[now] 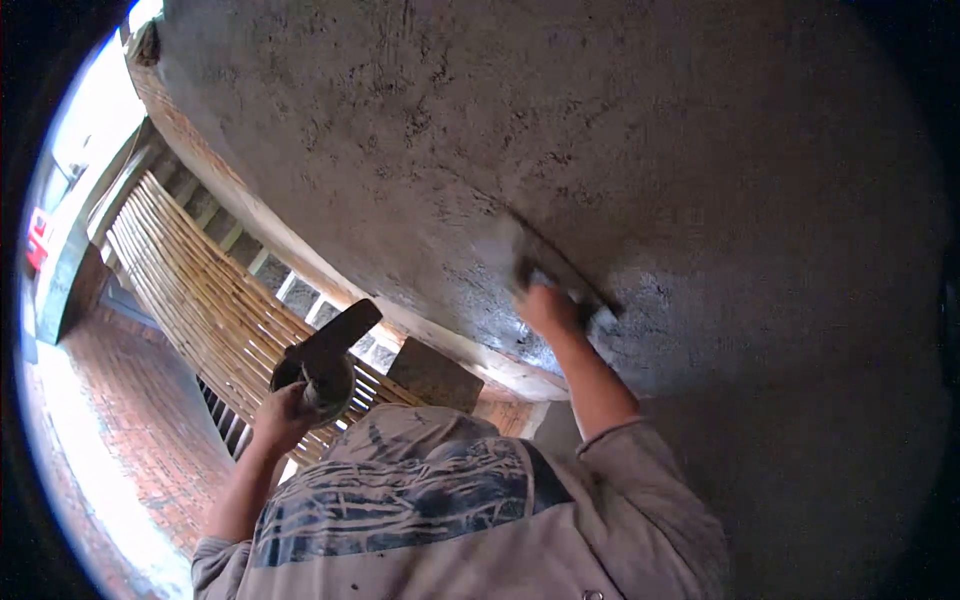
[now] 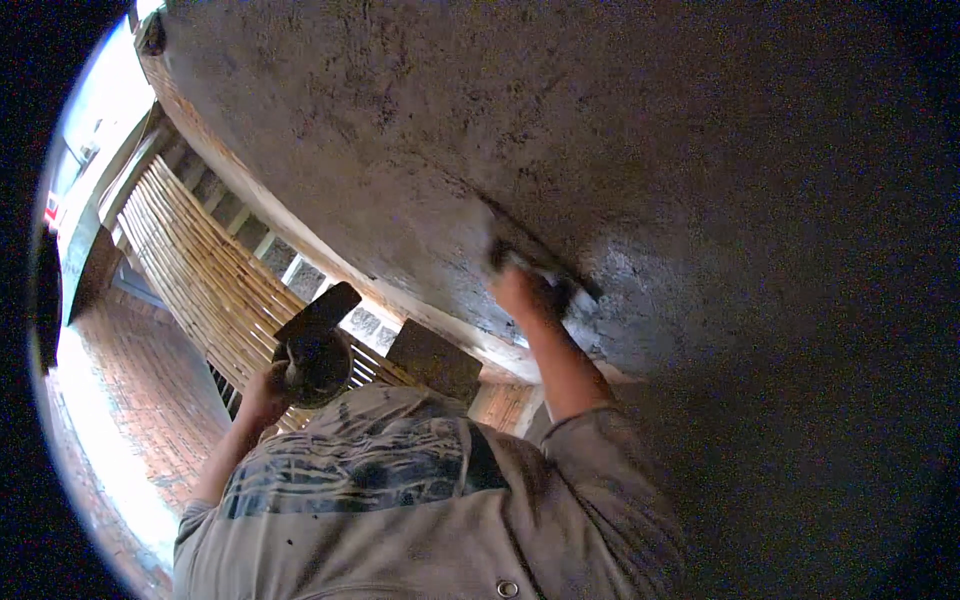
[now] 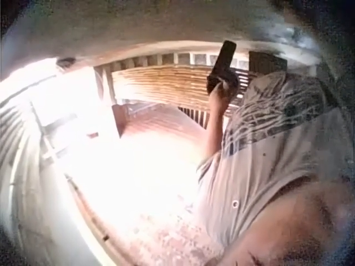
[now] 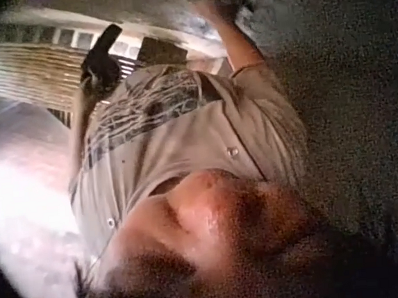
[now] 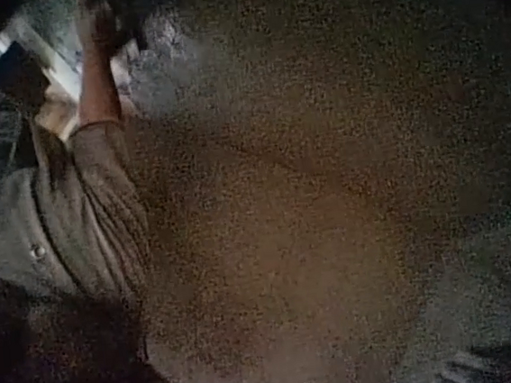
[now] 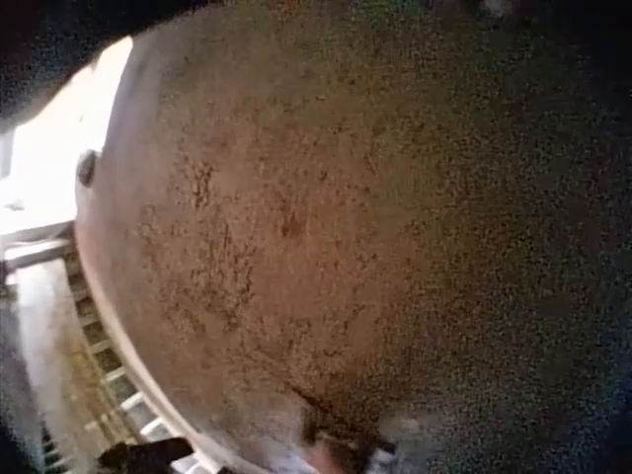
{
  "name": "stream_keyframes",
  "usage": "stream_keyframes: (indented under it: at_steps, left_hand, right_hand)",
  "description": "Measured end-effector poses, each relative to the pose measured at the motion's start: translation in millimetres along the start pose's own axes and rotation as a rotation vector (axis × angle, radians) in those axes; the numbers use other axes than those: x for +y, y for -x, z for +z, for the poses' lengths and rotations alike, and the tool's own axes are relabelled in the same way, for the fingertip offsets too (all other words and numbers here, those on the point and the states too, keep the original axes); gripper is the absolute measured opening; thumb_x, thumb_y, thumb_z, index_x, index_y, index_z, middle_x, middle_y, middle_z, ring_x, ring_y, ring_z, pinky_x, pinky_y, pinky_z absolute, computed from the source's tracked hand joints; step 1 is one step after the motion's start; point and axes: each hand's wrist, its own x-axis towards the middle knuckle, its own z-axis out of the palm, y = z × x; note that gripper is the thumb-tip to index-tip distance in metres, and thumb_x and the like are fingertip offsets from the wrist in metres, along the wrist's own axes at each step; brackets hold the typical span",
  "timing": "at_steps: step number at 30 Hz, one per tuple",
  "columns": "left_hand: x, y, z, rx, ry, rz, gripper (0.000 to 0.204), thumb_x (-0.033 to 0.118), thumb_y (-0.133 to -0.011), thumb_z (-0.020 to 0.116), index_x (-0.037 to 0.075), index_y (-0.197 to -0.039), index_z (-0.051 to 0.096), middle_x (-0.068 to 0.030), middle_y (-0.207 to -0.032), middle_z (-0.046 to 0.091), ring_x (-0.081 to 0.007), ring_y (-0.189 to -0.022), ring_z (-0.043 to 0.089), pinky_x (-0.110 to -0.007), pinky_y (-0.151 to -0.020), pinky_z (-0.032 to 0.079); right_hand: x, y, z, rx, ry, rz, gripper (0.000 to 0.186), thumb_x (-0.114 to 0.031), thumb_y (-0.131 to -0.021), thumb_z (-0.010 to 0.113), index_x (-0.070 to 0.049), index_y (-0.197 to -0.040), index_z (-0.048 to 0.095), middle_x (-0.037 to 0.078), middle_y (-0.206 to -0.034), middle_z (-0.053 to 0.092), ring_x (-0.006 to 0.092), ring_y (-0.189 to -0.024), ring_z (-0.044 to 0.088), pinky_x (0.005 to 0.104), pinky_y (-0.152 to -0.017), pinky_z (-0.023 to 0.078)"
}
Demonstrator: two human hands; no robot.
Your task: The person applies and smooths mortar onto an interior brick wall using a trowel and hawk.
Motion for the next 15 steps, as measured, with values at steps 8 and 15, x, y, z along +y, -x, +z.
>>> stream_keyframes:
  at_steps: [8,15]
  left_hand:
    - [-112.7,57.8,-23.1,0.151,0.136,-0.202,0.041,0.017,-0.066,0.063,0.002,-0.104,0.059,-0.0108,-0.082,0.065,-0.0263,-0.067,0.058,-0.033,-0.064,0.046]
    - [-136.1,6.6,-20.8,0.092,0.292,-0.101,0.039,0.014,-0.065,0.059,0.002,-0.102,0.059,-0.0117,-0.082,0.065,-0.0257,-0.067,0.058,-0.034,-0.063,0.045]
  right_hand:
    - [118.0,122.7,-81.9,0.200,0.224,0.369,0.034,-0.032,-0.077,0.060,0.001,-0.085,0.062,0.013,-0.067,0.060,0.0262,-0.056,0.056,0.0366,-0.053,0.045]
    - [-104.5,4.6,-134.2,0.228,-0.620,0.078,0.026,-0.031,-0.074,0.069,-0.008,-0.062,0.062,0.001,-0.049,0.052,0.0068,-0.043,0.044,0.0232,-0.038,0.035]
